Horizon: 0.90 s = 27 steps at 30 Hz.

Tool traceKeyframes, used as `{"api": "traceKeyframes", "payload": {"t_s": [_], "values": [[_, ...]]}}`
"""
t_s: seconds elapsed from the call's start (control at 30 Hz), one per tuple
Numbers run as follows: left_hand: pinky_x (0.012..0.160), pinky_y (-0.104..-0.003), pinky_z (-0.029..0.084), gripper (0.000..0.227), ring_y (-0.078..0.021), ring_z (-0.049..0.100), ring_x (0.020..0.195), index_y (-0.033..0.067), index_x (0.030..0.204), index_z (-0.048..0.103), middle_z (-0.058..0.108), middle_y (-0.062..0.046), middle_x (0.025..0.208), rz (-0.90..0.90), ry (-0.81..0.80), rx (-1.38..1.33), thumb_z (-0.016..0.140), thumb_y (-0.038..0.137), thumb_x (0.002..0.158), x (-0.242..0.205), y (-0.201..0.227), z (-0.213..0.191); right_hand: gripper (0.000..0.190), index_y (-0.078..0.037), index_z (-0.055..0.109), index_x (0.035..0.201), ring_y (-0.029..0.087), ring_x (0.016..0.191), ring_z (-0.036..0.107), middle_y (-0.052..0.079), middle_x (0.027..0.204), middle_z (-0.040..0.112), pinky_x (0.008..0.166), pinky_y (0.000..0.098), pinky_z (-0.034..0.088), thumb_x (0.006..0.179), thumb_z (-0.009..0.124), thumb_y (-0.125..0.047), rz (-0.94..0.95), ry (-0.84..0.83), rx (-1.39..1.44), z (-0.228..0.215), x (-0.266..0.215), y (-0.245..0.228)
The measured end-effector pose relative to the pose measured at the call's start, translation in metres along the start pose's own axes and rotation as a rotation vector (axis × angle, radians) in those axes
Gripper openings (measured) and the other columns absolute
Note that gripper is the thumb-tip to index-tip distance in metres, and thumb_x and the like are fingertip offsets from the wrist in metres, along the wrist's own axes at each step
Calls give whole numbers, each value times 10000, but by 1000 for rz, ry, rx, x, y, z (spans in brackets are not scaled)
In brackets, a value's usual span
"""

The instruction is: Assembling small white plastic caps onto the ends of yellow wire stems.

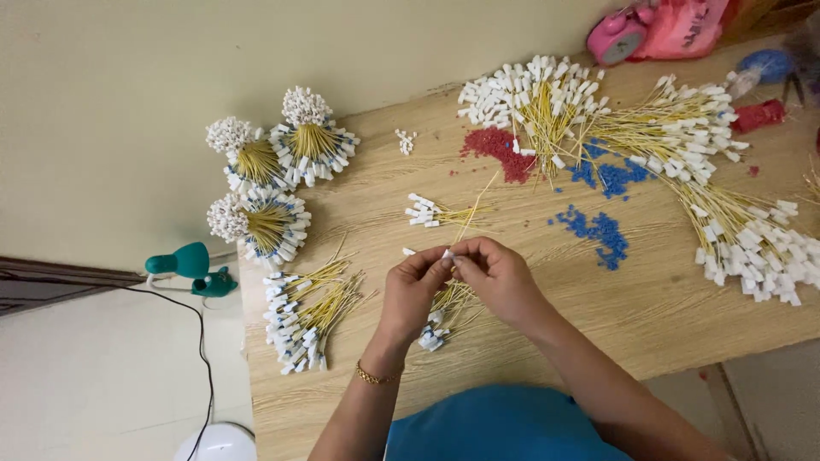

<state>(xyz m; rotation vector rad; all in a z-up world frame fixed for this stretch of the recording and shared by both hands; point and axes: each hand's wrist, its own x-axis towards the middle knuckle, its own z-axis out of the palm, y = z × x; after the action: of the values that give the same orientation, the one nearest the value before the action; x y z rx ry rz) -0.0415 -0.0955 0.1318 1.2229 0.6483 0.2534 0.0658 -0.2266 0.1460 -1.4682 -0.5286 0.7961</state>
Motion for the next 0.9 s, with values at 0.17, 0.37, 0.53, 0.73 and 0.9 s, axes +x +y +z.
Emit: {"api": "traceKeyframes", "payload": {"t_s": [0.17,0.37,0.53,0.73,0.9], "values": [[699,-230,556,232,-75,658,795,-15,1158,748,760,-38,935,60,34,46,715,96,957,-8,1,8,155,-22,667,1133,83,841,697,34,960,726,773,254,604,1011,589,-77,-18,52,3,-3,-6,-6],[780,-244,599,233,-100,723,885,-20,1150,730,784,-62,985,183,37,115,722,81,941,-23,18,23,150,-33,656,1124,74,819,677,24,949,719,746,250,598,1037,558,-107,-20,107,-2,-7,-10,-2],[776,-249,619,210,-106,741,877,-22,1112,727,786,-82,963,288,78,239,738,84,932,-36,29,31,138,-36,639,1102,64,814,636,12,929,693,731,247,573,1059,532,-112,-37,112,-39,-3,-15,-4],[789,-256,614,198,-105,726,882,-20,1096,739,783,-85,962,235,84,245,743,82,926,-38,28,35,132,-25,634,1113,76,830,631,21,930,680,729,245,549,1042,559,-108,-111,169,-94,5,-19,-10],[791,-250,599,212,-96,706,892,-27,1138,741,781,-67,993,202,104,145,717,52,942,-29,11,33,144,-18,652,1126,79,861,654,31,964,697,748,241,557,1034,584,-105,-179,180,-193,5,-22,-11]]}}
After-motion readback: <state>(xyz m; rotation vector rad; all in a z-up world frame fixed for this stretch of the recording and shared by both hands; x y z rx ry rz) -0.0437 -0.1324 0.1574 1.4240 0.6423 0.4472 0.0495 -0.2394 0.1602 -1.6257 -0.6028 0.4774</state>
